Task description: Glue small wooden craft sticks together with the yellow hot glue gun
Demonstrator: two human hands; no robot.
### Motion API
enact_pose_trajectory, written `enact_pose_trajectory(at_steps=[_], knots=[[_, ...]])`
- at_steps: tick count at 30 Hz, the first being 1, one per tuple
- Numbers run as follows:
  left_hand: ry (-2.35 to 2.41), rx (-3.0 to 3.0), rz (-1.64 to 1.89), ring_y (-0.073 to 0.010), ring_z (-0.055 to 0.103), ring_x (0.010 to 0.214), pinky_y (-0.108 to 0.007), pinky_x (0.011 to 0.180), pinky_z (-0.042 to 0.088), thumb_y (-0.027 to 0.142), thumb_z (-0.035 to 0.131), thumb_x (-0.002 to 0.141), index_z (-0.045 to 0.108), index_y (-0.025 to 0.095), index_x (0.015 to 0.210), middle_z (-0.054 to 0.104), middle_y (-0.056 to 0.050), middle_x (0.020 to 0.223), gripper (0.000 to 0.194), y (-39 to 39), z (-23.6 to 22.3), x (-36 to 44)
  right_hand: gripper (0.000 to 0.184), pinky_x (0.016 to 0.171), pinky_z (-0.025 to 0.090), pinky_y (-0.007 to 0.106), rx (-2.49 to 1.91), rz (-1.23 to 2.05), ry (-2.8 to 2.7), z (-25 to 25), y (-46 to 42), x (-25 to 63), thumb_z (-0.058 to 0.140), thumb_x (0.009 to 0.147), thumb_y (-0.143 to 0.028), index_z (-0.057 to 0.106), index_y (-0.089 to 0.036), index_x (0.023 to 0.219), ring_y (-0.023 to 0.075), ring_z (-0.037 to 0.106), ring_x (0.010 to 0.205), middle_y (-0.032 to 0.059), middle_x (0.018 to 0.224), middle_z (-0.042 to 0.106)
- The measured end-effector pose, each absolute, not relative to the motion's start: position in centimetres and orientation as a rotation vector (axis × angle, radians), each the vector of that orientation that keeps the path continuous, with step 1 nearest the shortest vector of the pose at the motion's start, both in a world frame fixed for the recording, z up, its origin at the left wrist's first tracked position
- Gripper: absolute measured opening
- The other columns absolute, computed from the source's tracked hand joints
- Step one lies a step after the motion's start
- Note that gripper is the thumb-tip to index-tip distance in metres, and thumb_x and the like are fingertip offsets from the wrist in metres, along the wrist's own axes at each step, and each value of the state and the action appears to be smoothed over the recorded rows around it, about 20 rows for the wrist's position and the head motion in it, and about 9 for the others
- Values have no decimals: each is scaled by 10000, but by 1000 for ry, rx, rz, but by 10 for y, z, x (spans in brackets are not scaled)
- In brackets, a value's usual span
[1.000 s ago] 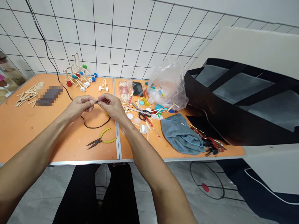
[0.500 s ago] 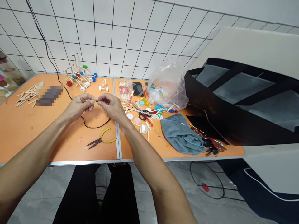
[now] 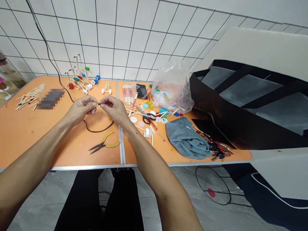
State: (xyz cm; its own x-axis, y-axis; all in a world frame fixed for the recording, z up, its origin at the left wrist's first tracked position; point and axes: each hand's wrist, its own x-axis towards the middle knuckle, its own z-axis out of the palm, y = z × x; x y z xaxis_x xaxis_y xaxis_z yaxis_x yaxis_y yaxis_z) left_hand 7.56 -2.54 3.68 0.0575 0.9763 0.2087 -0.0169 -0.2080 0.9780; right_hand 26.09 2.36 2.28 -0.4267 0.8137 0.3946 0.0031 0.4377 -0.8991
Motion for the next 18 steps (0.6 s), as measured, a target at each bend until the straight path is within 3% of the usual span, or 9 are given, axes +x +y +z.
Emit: enact_pose_trajectory(at_steps=[11,18], knots=[[1021,1464,1343,-126,526,532,-256,546,368,429,855,754,680,228,824,621,27,573,276,-24,34,73,223,789,541,329,-702,1110,-1730,23,23,259,794,799,-387,637,-242,864,157,623,802,-9,875,687],[1007,1497,1357,-130,539,546,-259,555,382,420,849,775,682,226,836,621,26,585,263,-23,32,72,256,881,581,361,-694,1125,-1741,20,26,260,826,792,-393,666,-245,925,181,679,891,4,924,714]])
